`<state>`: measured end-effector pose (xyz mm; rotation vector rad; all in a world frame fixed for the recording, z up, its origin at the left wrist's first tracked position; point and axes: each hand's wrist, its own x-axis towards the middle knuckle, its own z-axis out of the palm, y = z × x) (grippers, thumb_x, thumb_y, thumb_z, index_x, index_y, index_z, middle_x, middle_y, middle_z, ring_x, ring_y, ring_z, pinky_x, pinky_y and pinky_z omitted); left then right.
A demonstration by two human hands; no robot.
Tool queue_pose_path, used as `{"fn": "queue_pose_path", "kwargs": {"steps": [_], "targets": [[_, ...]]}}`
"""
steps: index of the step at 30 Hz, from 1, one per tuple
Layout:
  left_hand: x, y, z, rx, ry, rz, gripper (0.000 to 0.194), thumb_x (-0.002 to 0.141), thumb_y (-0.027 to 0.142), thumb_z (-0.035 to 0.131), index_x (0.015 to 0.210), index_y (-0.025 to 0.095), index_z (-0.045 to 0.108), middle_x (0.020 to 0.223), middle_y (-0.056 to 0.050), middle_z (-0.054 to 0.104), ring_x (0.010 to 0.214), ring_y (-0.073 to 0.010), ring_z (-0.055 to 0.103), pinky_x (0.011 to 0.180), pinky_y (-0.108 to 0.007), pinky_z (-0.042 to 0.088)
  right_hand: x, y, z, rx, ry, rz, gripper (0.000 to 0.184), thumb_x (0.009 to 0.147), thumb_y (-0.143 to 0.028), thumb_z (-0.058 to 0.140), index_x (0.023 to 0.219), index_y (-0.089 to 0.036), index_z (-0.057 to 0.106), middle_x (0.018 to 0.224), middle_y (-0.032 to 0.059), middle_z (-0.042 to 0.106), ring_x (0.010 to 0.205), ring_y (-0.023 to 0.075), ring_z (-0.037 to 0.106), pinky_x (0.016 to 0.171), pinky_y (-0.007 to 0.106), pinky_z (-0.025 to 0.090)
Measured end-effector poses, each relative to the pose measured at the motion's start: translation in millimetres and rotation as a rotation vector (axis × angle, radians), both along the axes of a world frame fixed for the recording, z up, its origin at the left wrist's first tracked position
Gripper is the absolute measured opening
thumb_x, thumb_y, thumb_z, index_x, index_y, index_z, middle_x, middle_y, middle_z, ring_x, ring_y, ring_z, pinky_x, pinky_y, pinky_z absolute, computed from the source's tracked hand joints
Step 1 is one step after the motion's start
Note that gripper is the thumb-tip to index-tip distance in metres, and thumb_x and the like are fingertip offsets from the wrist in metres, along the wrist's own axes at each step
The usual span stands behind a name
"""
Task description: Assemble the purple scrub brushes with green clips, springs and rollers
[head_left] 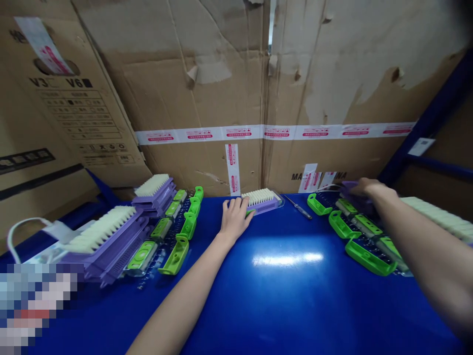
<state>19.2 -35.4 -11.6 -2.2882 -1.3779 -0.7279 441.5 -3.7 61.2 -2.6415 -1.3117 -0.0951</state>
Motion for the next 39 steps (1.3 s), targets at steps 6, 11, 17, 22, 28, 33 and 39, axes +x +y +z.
{"fn": "queue_pose_path", "kwargs": {"steps": [6, 11, 17, 22, 28, 33, 39], "targets": [[0.3, -1.3, -0.2, -0.005, -0.013, 0.024, 0.041, 0.092, 0.04, 0.042, 0.124, 0.015, 0.051, 0.104, -0.012, 0.062, 0.096, -0.0268, 0.053, 0.091, -0.043, 0.033, -10.3, -4.7, 9.5, -0.189, 0.09, -0.077, 0.056, 0.072, -0.035, 0.066, 0.12, -0.007, 0.059, 0.105, 0.026, 0.06, 0.099, 0.0323, 0.059, 0.063, 0.036, 0.04], [1.6, -2.6, 1.4, -0.006, -0.009, 0.054, 0.043, 0.092, 0.038, 0.041, 0.126, 0.014, 0.051, 0.103, -0.013, 0.062, 0.096, -0.0281, 0.053, 0.092, -0.046, 0.032, -28.1, -11.2, 26.0, -0.132, 0.057, -0.164, 0.052, 0.078, -0.034, 0.058, 0.123, -0.008, 0.056, 0.111, 0.0279, 0.057, 0.111, 0.0394, 0.052, 0.074, 0.046, 0.035], [3.0, -2.6, 2.3, -0.03, -0.01, 0.094, 0.042, 0.092, 0.036, 0.041, 0.126, 0.014, 0.051, 0.104, -0.014, 0.062, 0.098, -0.0289, 0.053, 0.093, -0.047, 0.032, -66.1, -30.1, 51.7, 0.097, -0.178, -0.041, 0.057, 0.082, -0.046, 0.051, 0.124, -0.008, 0.051, 0.12, 0.0295, 0.05, 0.113, 0.0379, 0.047, 0.078, 0.043, 0.031], [2.7, -1.5, 0.6, -0.059, -0.034, 0.147, 0.044, 0.092, 0.034, 0.041, 0.13, 0.015, 0.048, 0.108, -0.014, 0.062, 0.099, -0.0294, 0.053, 0.093, -0.049, 0.033, -123.8, -54.2, 70.3, 0.156, -0.244, 0.21, 0.06, 0.081, -0.054, 0.048, 0.123, -0.011, 0.05, 0.111, 0.0261, 0.058, 0.101, 0.0358, 0.055, 0.074, 0.04, 0.037], [2.2, 0.3, -1.2, -0.087, -0.066, 0.171, 0.045, 0.092, 0.034, 0.041, 0.132, 0.014, 0.045, 0.115, -0.015, 0.061, 0.103, -0.0299, 0.053, 0.095, -0.051, 0.032, -180.6, -75.6, 39.3, 0.208, -0.148, 0.654, 0.063, 0.078, -0.05, 0.055, 0.13, -0.017, 0.046, 0.11, 0.0159, 0.063, 0.095, 0.0281, 0.06, 0.078, 0.035, 0.044], [-4.0, 6.3, -1.3, -0.155, -0.22, 0.103, 0.044, 0.089, 0.031, 0.047, 0.131, 0.017, 0.044, 0.119, -0.013, 0.061, 0.107, -0.0282, 0.053, 0.093, -0.045, 0.037, -215.8, -90.0, -3.7, 0.093, 0.038, 1.104, 0.069, 0.072, -0.043, 0.065, 0.133, -0.019, 0.047, 0.115, 0.0142, 0.061, 0.1, 0.0278, 0.058, 0.084, 0.036, 0.044], [-12.4, 15.3, -3.5, -0.255, -0.506, 0.068, 0.046, 0.085, 0.036, 0.056, 0.127, 0.02, 0.043, 0.121, -0.012, 0.059, 0.11, -0.0265, 0.056, 0.088, -0.04, 0.043, -236.9, -98.3, -16.6, 0.137, 0.07, 1.121, 0.072, 0.076, -0.043, 0.062, 0.14, -0.017, 0.038, 0.121, 0.0176, 0.056, 0.107, 0.0318, 0.053, 0.086, 0.044, 0.044]]}}
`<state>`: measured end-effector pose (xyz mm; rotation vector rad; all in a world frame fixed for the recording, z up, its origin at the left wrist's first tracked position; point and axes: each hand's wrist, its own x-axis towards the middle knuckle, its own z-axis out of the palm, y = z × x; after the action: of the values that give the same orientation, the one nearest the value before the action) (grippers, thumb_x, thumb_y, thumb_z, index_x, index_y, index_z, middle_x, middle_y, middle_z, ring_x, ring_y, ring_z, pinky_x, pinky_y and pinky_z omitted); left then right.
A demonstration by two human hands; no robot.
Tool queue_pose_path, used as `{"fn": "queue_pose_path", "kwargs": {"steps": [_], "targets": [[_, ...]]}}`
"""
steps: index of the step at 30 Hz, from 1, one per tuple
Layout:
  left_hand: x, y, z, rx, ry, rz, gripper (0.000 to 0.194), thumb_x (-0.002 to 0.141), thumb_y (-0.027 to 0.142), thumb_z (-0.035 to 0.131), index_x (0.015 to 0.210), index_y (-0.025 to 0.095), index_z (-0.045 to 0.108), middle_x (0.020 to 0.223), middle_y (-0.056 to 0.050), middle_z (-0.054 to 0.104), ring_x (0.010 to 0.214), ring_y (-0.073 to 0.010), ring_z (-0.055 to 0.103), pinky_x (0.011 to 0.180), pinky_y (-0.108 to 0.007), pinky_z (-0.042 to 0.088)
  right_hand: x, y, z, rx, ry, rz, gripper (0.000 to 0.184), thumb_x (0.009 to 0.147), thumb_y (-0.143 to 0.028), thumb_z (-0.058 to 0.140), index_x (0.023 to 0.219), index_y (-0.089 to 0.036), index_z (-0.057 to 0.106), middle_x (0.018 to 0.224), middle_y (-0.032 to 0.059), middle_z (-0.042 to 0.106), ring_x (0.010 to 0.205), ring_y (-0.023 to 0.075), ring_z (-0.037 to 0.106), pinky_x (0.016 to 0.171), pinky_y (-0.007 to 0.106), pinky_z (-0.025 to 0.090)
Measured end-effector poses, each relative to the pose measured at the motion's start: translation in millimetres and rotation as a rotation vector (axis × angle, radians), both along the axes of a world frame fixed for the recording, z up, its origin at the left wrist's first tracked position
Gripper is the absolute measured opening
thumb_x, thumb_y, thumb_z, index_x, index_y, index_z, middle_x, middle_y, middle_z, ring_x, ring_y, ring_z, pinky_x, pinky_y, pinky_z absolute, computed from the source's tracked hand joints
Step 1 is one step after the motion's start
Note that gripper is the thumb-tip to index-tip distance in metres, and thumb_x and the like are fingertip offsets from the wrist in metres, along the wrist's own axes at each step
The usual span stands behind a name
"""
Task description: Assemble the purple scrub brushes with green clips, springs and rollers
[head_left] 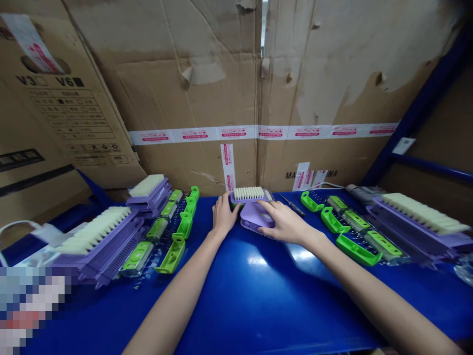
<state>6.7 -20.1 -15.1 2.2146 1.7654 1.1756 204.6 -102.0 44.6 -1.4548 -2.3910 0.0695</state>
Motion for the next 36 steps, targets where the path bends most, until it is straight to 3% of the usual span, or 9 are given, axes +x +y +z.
{"fn": "queue_pose_path", "kwargs": {"steps": [5, 9, 12, 14, 17, 20, 26, 30, 36], "targets": [[-3.8, 5.7, -1.7, -0.122, -0.136, 0.0, 0.043, 0.085, 0.038, 0.056, 0.123, 0.02, 0.046, 0.097, -0.007, 0.069, 0.097, -0.0224, 0.064, 0.088, -0.037, 0.045, -12.1, -4.3, 0.0, -0.026, 0.035, 0.01, 0.073, 0.077, -0.041, 0.063, 0.141, -0.018, 0.036, 0.126, 0.0183, 0.053, 0.113, 0.0321, 0.051, 0.09, 0.046, 0.043], [-7.0, 8.9, -0.4, -0.16, -0.273, -0.002, 0.035, 0.087, 0.038, 0.05, 0.118, 0.02, 0.051, 0.096, -0.006, 0.071, 0.097, -0.0207, 0.066, 0.088, -0.033, 0.046, -19.6, -2.0, 0.3, -0.052, 0.127, 0.092, 0.074, 0.077, -0.047, 0.062, 0.14, -0.017, 0.037, 0.131, 0.0176, 0.051, 0.12, 0.0322, 0.048, 0.094, 0.047, 0.043], [-8.5, 9.6, 1.5, -0.189, -0.31, 0.022, 0.035, 0.089, 0.037, 0.046, 0.117, 0.019, 0.053, 0.097, -0.008, 0.072, 0.097, -0.0216, 0.066, 0.088, -0.033, 0.046, -16.1, 9.7, 2.5, -0.021, 0.25, 0.124, 0.06, 0.086, -0.05, 0.05, 0.136, -0.018, 0.044, 0.131, 0.0139, 0.054, 0.12, 0.0278, 0.051, 0.098, 0.045, 0.042], [-9.0, 9.5, 2.7, -0.197, -0.318, 0.032, 0.035, 0.09, 0.037, 0.044, 0.117, 0.019, 0.054, 0.097, -0.008, 0.072, 0.098, -0.022, 0.066, 0.088, -0.034, 0.046, -7.8, 23.3, 2.6, 0.046, 0.32, 0.061, 0.047, 0.091, -0.043, 0.043, 0.13, -0.019, 0.05, 0.129, 0.0117, 0.057, 0.118, 0.0249, 0.053, 0.1, 0.043, 0.041], [-9.2, 8.8, 3.8, -0.207, -0.327, 0.024, 0.034, 0.091, 0.038, 0.041, 0.116, 0.021, 0.056, 0.099, -0.006, 0.072, 0.101, -0.0215, 0.065, 0.092, -0.035, 0.044, 10.8, 48.2, -2.8, 0.088, 0.318, -0.09, 0.042, 0.086, -0.028, 0.05, 0.126, -0.016, 0.053, 0.126, 0.0125, 0.059, 0.118, 0.0247, 0.054, 0.102, 0.042, 0.04], [-8.8, 8.3, 4.0, -0.23, -0.333, 0.011, 0.035, 0.091, 0.039, 0.039, 0.117, 0.023, 0.056, 0.103, -0.006, 0.071, 0.106, -0.0209, 0.063, 0.097, -0.037, 0.041, 28.5, 70.5, -14.5, 0.009, 0.268, -0.169, 0.053, 0.079, -0.021, 0.058, 0.13, -0.012, 0.049, 0.131, 0.0148, 0.055, 0.123, 0.0255, 0.05, 0.105, 0.041, 0.036], [-8.3, 9.1, 2.9, -0.245, -0.308, -0.026, 0.036, 0.092, 0.042, 0.035, 0.118, 0.028, 0.056, 0.103, -0.001, 0.072, 0.113, -0.0209, 0.059, 0.105, -0.043, 0.03, 41.9, 92.9, -33.2, -0.128, 0.186, -0.226, 0.08, 0.066, -0.027, 0.074, 0.137, -0.015, 0.041, 0.138, 0.0165, 0.046, 0.129, 0.0296, 0.041, 0.105, 0.045, 0.035], [-8.7, 9.4, 3.5, -0.273, -0.304, -0.049, 0.036, 0.091, 0.041, 0.036, 0.118, 0.027, 0.056, 0.102, -0.001, 0.072, 0.113, -0.0214, 0.058, 0.106, -0.044, 0.027, 44.8, 96.7, -33.6, -0.106, 0.131, -0.255, 0.084, 0.063, -0.028, 0.076, 0.138, -0.021, 0.039, 0.137, 0.0128, 0.049, 0.129, 0.0308, 0.04, 0.104, 0.048, 0.034], [-7.2, 8.4, 4.5, -0.266, -0.296, -0.052, 0.032, 0.091, 0.04, 0.037, 0.111, 0.027, 0.058, 0.098, -0.001, 0.073, 0.109, -0.0204, 0.06, 0.103, -0.042, 0.03, 57.2, 91.9, -28.3, -0.117, 0.232, -0.239, 0.091, 0.055, -0.03, 0.08, 0.137, -0.016, 0.042, 0.12, 0.013, 0.057, 0.116, 0.0293, 0.051, 0.1, 0.044, 0.038]]}}
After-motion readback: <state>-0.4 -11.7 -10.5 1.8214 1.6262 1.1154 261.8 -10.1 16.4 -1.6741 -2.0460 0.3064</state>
